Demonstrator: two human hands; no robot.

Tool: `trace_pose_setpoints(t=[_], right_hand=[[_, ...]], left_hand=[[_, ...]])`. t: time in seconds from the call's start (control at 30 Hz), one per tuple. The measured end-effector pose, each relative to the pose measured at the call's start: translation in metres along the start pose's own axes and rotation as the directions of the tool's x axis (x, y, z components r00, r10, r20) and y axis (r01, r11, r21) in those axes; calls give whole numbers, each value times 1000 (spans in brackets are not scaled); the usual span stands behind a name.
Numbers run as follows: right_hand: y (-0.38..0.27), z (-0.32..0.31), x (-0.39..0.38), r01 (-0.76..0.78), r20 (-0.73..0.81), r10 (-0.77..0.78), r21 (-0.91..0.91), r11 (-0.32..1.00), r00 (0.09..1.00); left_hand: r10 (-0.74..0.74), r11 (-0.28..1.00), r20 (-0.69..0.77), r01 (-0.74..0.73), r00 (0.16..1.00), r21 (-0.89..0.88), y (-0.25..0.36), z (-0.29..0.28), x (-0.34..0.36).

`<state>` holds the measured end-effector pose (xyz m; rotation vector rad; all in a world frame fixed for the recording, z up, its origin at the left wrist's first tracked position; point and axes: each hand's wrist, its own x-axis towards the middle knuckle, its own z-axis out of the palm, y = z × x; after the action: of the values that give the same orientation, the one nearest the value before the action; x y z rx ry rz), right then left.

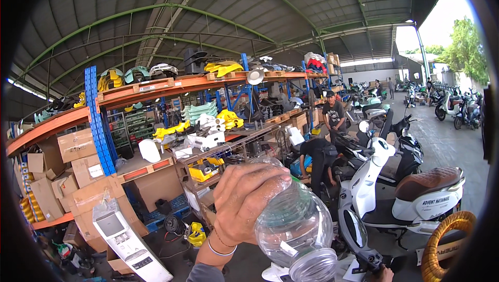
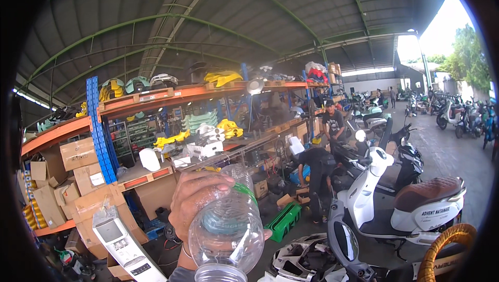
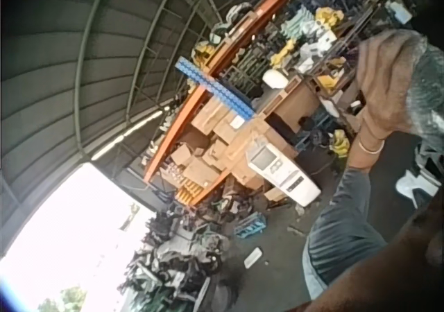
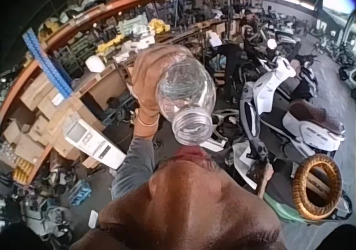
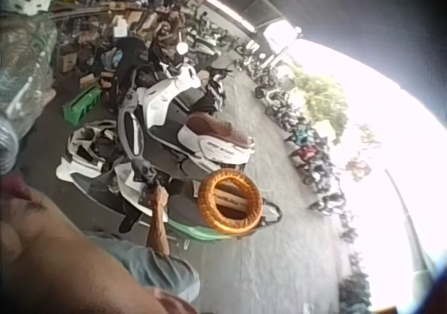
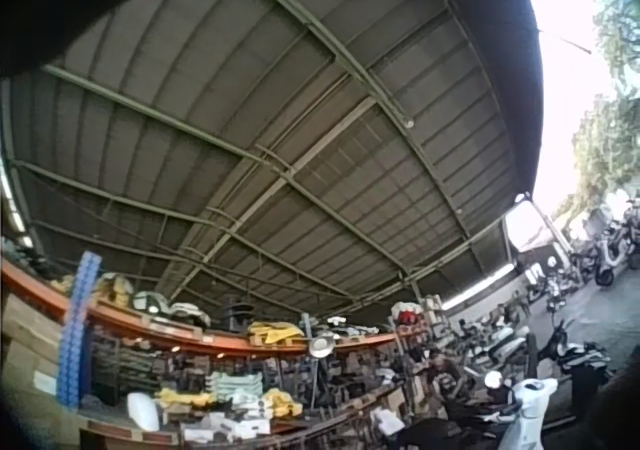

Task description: The person peels off an adhesive decal from the side panel of a light green electric scooter and uses their fingers to scrape away the remaining residue.

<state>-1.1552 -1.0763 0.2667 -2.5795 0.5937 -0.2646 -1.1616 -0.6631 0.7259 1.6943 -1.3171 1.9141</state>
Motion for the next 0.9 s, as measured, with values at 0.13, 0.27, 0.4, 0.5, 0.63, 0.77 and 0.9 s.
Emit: trace_pose_setpoints(t=[0.13,0.27,0.4,0.5,0.63,0.77,0.9], right_hand=[[-6,5,6,-28,-36,29,30,999,999],[-8,10,10,62,-147,-71,-69,996,987],[-7,10,13,119,-107,-127,-77,990,986],[-8,8,13,93,-72,-98,-76,993,993],[-18,5,14,33,-49,-36,-78,996,998],[-30,3,14,-20,-47,16,-77,997,999],[-39,5,12,-52,-47,48,-88,995,998]], left_hand=[[-124,991,58,126,991,-34,1,7,-16],[-363,930,117,367,925,-16,-6,17,-65],[-795,585,300,796,527,155,-8,21,-187],[-950,245,261,931,174,271,31,19,-340],[-926,-205,160,814,-341,544,181,-58,-538],[-679,-502,-71,391,-731,771,373,-178,-639],[-392,-623,-342,-27,-854,782,484,-225,-654]])
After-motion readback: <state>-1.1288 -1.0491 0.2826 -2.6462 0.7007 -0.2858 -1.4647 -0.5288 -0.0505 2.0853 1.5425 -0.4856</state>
